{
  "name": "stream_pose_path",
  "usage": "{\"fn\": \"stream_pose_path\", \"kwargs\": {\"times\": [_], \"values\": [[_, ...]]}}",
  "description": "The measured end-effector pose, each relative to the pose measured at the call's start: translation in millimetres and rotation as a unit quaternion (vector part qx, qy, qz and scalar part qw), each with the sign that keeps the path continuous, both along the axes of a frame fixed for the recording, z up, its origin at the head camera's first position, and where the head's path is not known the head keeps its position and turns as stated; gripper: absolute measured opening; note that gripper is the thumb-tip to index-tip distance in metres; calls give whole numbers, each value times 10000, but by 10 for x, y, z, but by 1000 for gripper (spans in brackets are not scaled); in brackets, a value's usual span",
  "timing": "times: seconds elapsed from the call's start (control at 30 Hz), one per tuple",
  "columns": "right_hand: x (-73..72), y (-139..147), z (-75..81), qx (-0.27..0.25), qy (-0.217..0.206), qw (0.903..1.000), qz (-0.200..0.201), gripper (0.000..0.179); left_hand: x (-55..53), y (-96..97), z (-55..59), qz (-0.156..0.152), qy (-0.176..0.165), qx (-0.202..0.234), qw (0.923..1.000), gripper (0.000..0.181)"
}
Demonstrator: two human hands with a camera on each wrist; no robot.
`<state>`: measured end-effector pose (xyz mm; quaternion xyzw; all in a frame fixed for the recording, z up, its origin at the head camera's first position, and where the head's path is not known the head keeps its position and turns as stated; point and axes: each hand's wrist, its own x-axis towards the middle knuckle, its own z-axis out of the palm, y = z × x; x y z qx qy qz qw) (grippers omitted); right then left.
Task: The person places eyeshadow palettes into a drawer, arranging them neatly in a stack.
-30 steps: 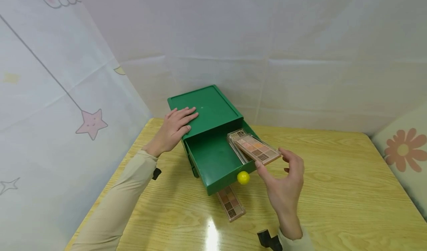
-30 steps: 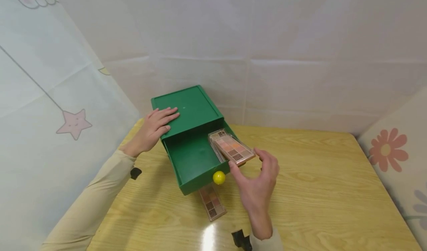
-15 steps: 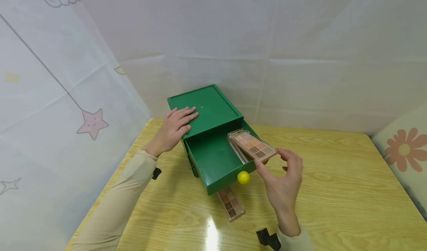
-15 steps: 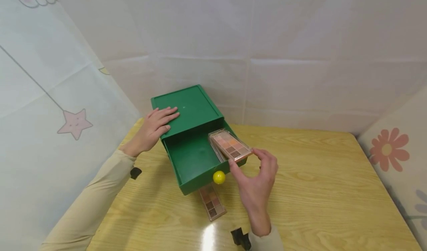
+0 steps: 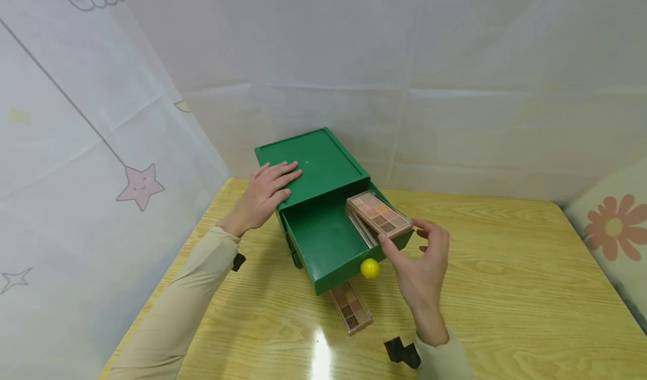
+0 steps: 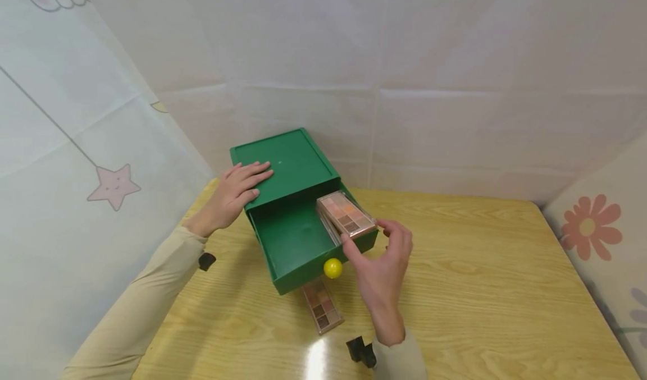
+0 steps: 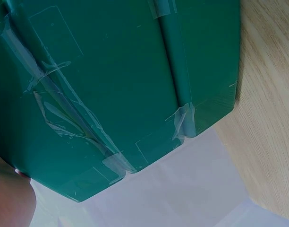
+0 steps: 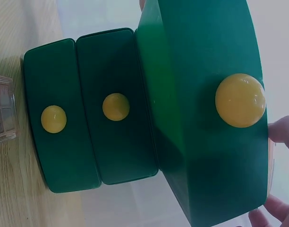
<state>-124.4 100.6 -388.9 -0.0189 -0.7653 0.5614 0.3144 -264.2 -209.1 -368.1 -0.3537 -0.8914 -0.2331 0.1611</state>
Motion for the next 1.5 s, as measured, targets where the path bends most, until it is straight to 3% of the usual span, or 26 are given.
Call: {"fn": "stream_pose_path", "kwargs": {"times": [0.57, 1.17, 1.5], "values": [[3, 2, -18, 5, -100, 9999, -54, 64, -9, 18, -12, -41, -19, 40, 10000, 45], [77, 105, -63, -183, -158, 9991, -341, 44, -18, 21, -19, -15, 6, 40, 10000, 45], [181, 209, -261, -422, -657, 9963, -372, 35, -6, 24, -2, 8, 2, 41, 10000, 45]]}}
